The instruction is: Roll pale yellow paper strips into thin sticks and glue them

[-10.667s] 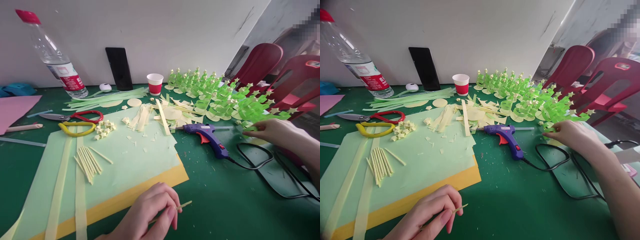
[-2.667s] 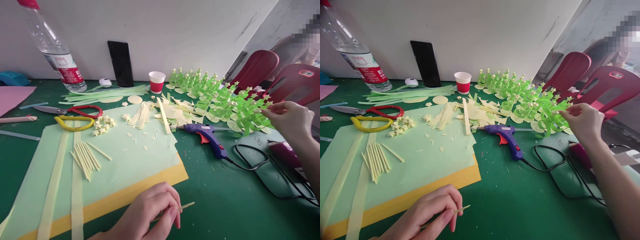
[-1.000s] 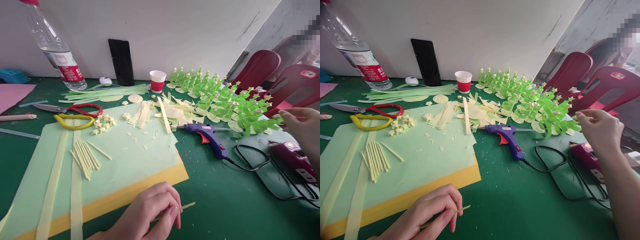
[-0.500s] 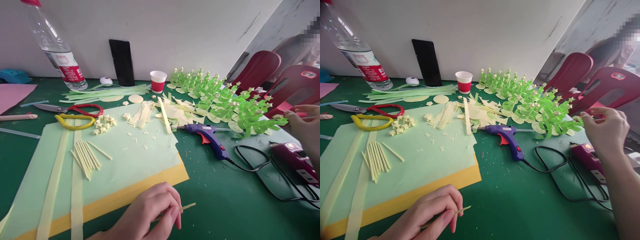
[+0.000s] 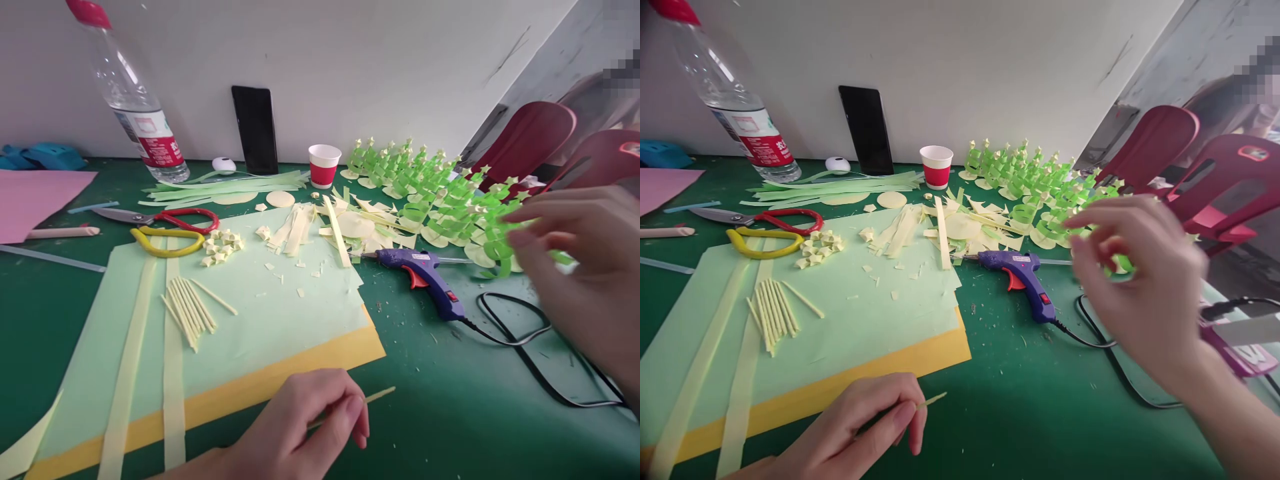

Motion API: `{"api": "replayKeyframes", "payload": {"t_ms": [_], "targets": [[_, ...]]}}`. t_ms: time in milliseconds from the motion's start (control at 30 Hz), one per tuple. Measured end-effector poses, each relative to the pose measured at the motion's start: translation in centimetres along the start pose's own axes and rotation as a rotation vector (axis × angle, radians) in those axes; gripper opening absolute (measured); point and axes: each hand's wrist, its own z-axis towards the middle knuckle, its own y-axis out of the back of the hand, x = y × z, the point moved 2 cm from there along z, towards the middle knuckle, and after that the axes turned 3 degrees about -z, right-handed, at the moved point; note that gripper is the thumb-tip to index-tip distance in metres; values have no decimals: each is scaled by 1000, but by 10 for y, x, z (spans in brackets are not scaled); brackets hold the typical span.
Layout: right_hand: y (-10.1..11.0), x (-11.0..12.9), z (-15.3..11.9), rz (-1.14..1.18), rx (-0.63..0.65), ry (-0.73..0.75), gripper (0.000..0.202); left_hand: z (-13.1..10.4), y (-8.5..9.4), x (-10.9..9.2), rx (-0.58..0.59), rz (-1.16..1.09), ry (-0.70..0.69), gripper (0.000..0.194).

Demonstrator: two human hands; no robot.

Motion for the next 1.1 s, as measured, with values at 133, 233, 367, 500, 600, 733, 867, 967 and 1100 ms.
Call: {"api": "replayKeyframes", "payload": {"t_ms": [133, 233, 367, 500, 600, 733, 867, 967, 1100], "targets": [[-24, 42, -1, 187, 250, 196, 28, 0, 5, -4, -18, -200, 116, 31], [-38, 57, 5, 231, 403, 238, 31, 0, 9, -7, -49, -297, 168, 30], [-43, 64, 19, 182, 492, 228, 38, -1, 10, -9, -34, -377, 193, 29], [-37, 43, 21, -12, 447, 115, 42, -2, 11, -10, -52, -335, 148, 31], [-36, 14, 7, -202, 449, 2, 54, -3, 11, -10, -99, -255, 77, 34], [-49, -18, -11, -279, 629, -58, 66, -3, 9, -8, -66, -328, 77, 29], [-61, -34, -15, -270, 800, -64, 53, 0, 9, -3, -52, -433, 147, 25], [-62, -38, -17, -260, 868, -102, 37, 1, 9, 3, -42, -524, 194, 25], [-61, -39, -25, -218, 811, -204, 28, 1, 10, 9, -55, -584, 197, 28]]}}
